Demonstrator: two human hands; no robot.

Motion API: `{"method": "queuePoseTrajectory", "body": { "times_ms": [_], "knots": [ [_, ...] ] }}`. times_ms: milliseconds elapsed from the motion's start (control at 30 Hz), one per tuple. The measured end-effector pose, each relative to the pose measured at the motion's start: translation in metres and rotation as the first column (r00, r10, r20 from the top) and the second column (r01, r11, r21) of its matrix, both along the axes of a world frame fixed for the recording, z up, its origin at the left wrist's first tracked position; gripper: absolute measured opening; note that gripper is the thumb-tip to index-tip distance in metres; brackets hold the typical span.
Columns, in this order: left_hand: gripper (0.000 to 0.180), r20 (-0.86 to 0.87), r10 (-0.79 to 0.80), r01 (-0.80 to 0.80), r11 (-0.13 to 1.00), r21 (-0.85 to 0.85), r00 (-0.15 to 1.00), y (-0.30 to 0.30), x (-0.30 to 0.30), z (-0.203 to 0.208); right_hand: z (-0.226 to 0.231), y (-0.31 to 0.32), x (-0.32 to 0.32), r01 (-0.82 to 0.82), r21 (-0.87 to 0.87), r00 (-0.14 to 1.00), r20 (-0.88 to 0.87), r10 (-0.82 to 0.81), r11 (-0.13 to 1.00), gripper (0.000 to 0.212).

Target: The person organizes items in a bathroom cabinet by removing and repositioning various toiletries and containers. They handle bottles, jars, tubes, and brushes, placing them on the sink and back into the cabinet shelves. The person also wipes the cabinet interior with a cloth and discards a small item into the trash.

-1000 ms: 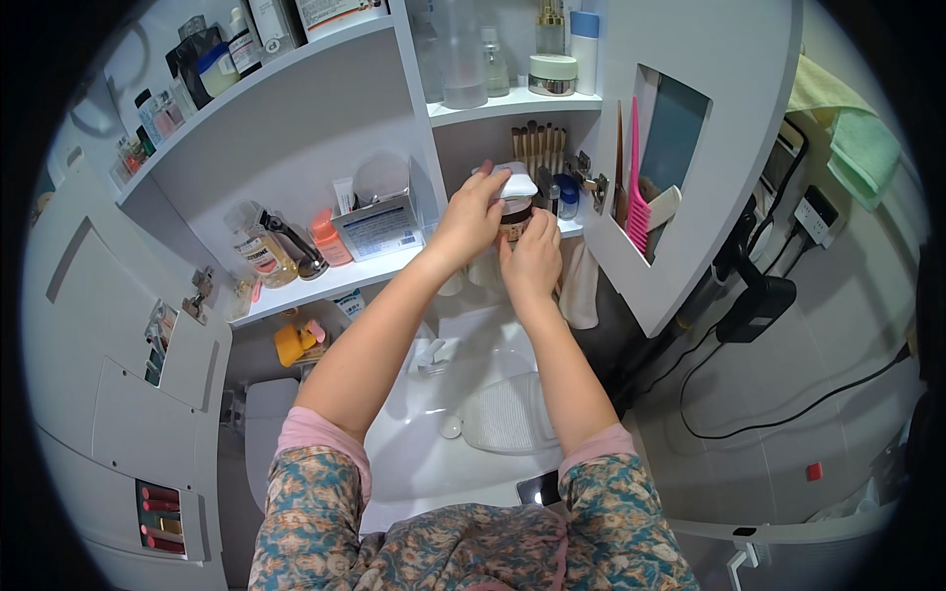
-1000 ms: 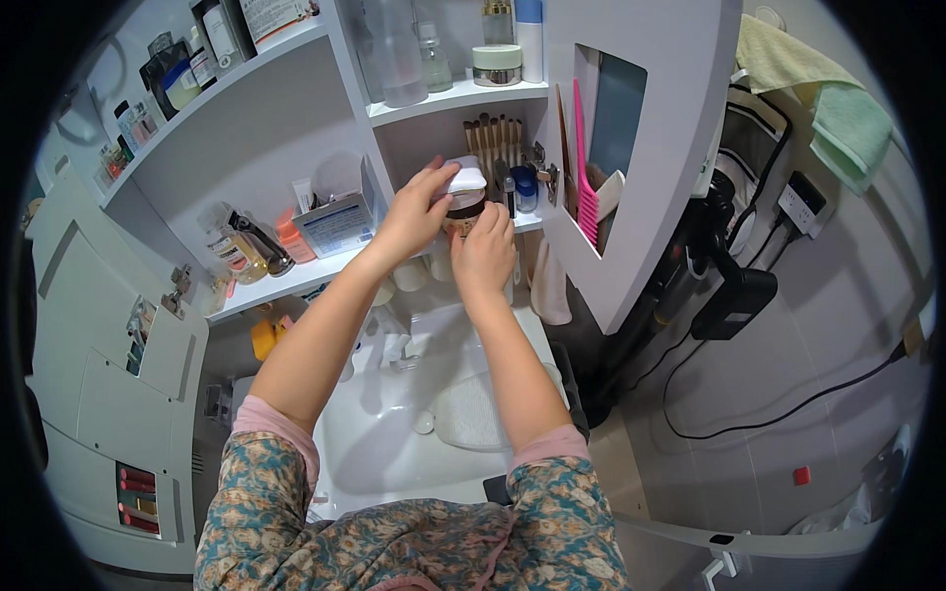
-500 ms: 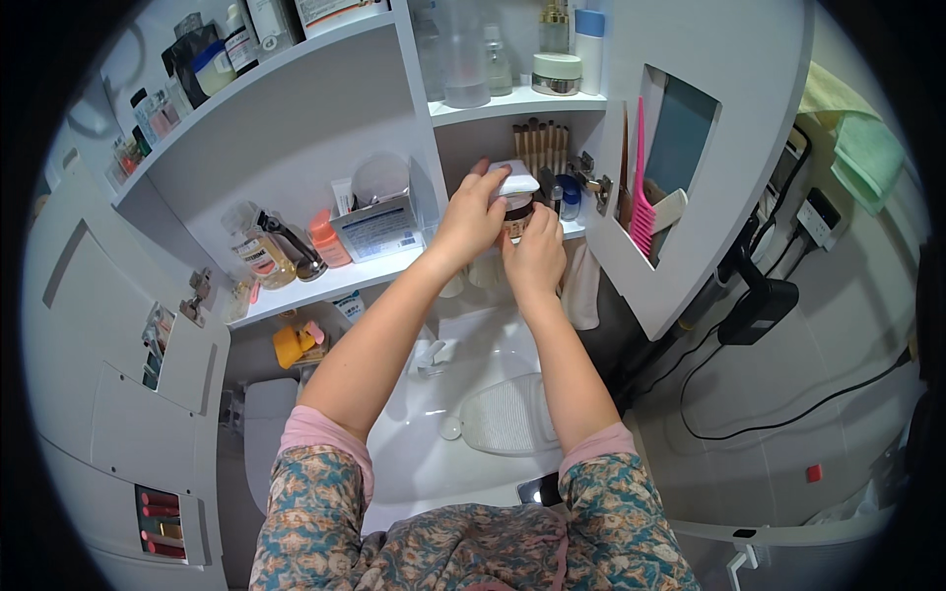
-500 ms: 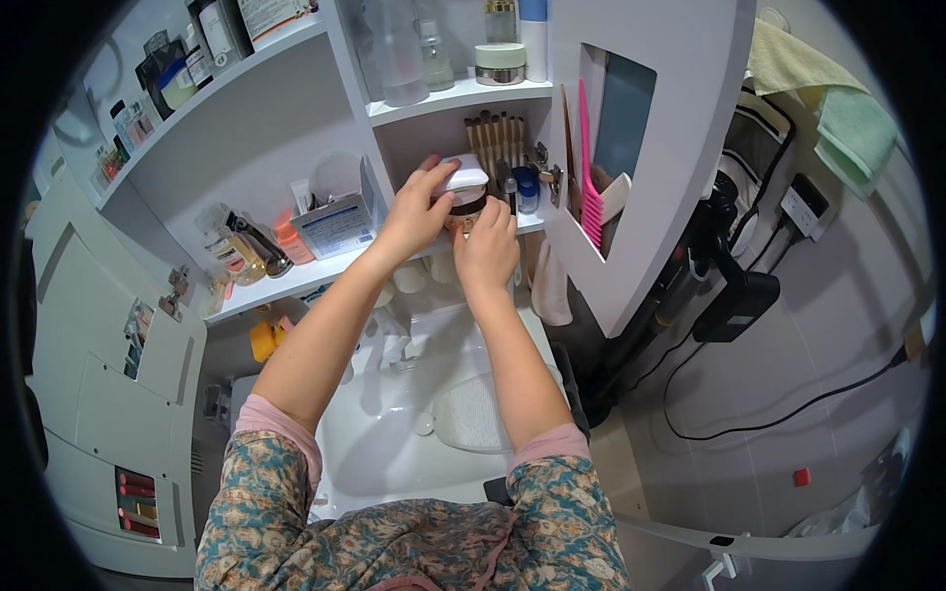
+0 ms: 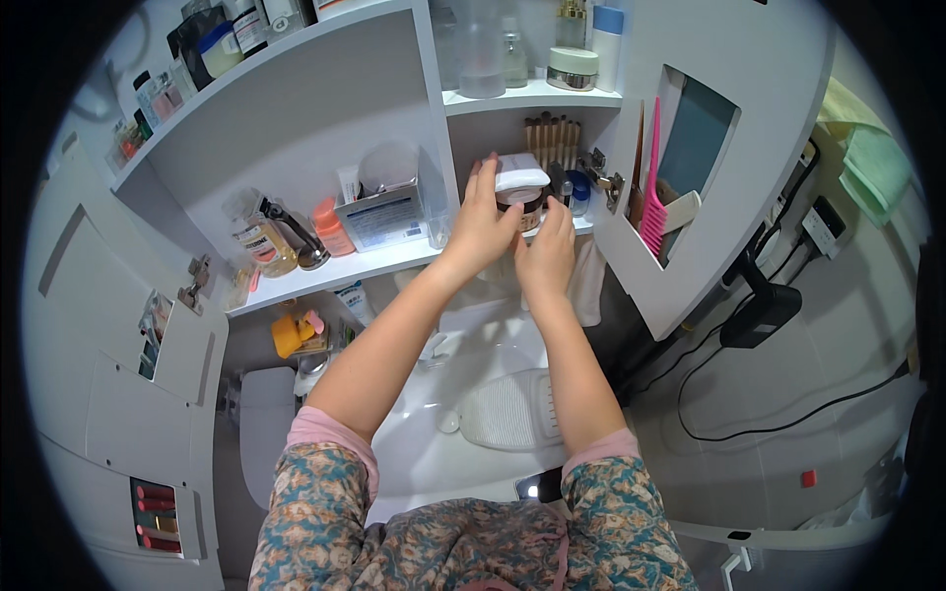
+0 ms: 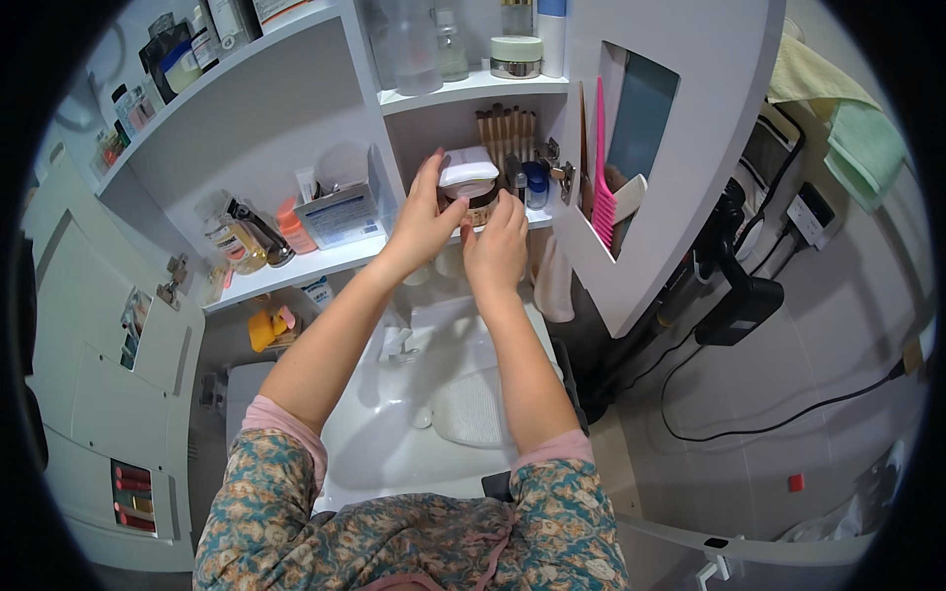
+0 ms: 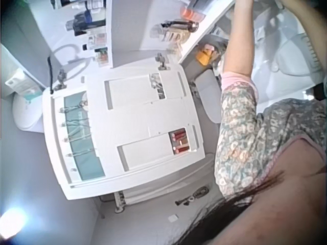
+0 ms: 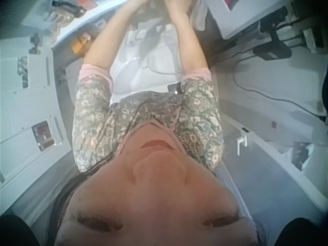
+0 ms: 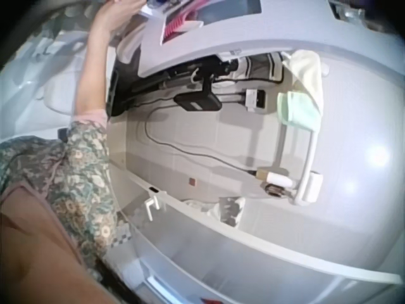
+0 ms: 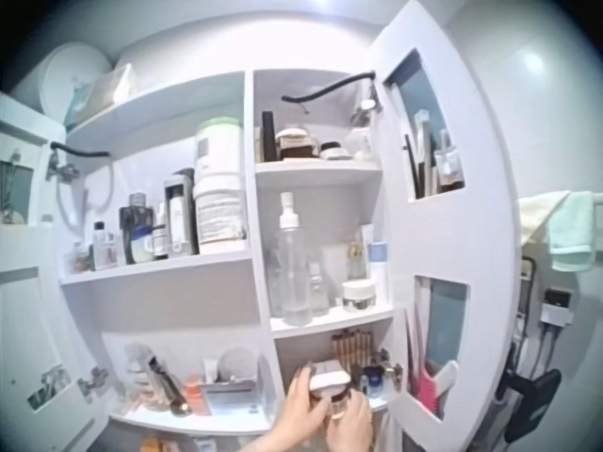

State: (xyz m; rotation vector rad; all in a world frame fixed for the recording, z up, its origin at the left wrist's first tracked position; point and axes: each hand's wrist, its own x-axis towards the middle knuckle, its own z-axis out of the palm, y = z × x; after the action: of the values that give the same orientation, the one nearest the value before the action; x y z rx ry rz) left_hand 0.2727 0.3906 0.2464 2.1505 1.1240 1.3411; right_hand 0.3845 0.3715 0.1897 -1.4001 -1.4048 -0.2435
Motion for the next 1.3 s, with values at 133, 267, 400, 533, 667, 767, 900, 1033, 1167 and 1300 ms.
{"method": "queuePoseTrajectory", "body": {
  "times_ms": [133,267,400,533,667,767,900,1033,1167,1300],
  "knots": [
    [0.074,0.169,-0.085,0.083,0.996,0.018,0.982,-0.06,-0.004,-0.028,0.004,-0.029,-0.001,-0.185,0.025,0.948,-0.259,0.185,0.982,0.052],
    [0.069,0.285,-0.23,0.248,0.968,-0.029,0.93,-0.167,-0.021,-0.058,-0.007,-0.074,-0.016,-0.366,0.126,0.829,-0.405,0.385,0.922,0.045],
    [0.057,0.024,-0.282,0.282,0.95,-0.136,0.959,-0.23,-0.067,-0.081,-0.025,-0.107,-0.035,-0.492,0.097,0.817,-0.291,0.498,0.865,0.04],
    [0.049,0.157,-0.059,0.122,0.897,-0.426,0.986,-0.287,-0.125,-0.117,-0.019,-0.102,-0.046,-0.462,0.065,0.876,-0.121,0.467,0.884,0.033],
    [0.041,0.163,0.282,-0.186,0.878,-0.442,0.945,-0.346,-0.176,-0.149,0.006,-0.095,-0.069,-0.498,0.08,0.863,-0.051,0.502,0.864,0.026],
    [0.034,0.072,0.474,-0.41,0.82,-0.4,0.878,-0.382,-0.195,-0.164,-0.01,-0.118,-0.111,-0.688,0.116,0.713,-0.074,0.697,0.717,0.022],
    [0.027,0.04,0.621,-0.597,0.767,-0.235,0.782,-0.419,-0.215,-0.176,-0.07,-0.169,-0.182,-0.902,-0.244,0.392,-0.121,0.912,0.356,0.025],
    [0.026,0.051,0.83,-0.805,0.552,-0.217,0.556,-0.454,-0.248,-0.204,-0.16,-0.213,-0.234,-0.85,-0.525,0.174,-0.348,0.921,-0.038,0.032],
    [0.036,0.133,0.932,-0.817,0.36,-0.45,0.337,-0.471,-0.291,-0.253,-0.218,-0.244,-0.27,-0.772,-0.617,0.05,-0.3,0.953,-0.154,0.04],
    [0.048,-0.013,0.906,-0.77,0.353,-0.532,0.424,-0.469,-0.323,-0.278,-0.23,-0.271,-0.3,-0.702,-0.688,0.06,-0.315,0.947,-0.185,0.041]
  ]
}}
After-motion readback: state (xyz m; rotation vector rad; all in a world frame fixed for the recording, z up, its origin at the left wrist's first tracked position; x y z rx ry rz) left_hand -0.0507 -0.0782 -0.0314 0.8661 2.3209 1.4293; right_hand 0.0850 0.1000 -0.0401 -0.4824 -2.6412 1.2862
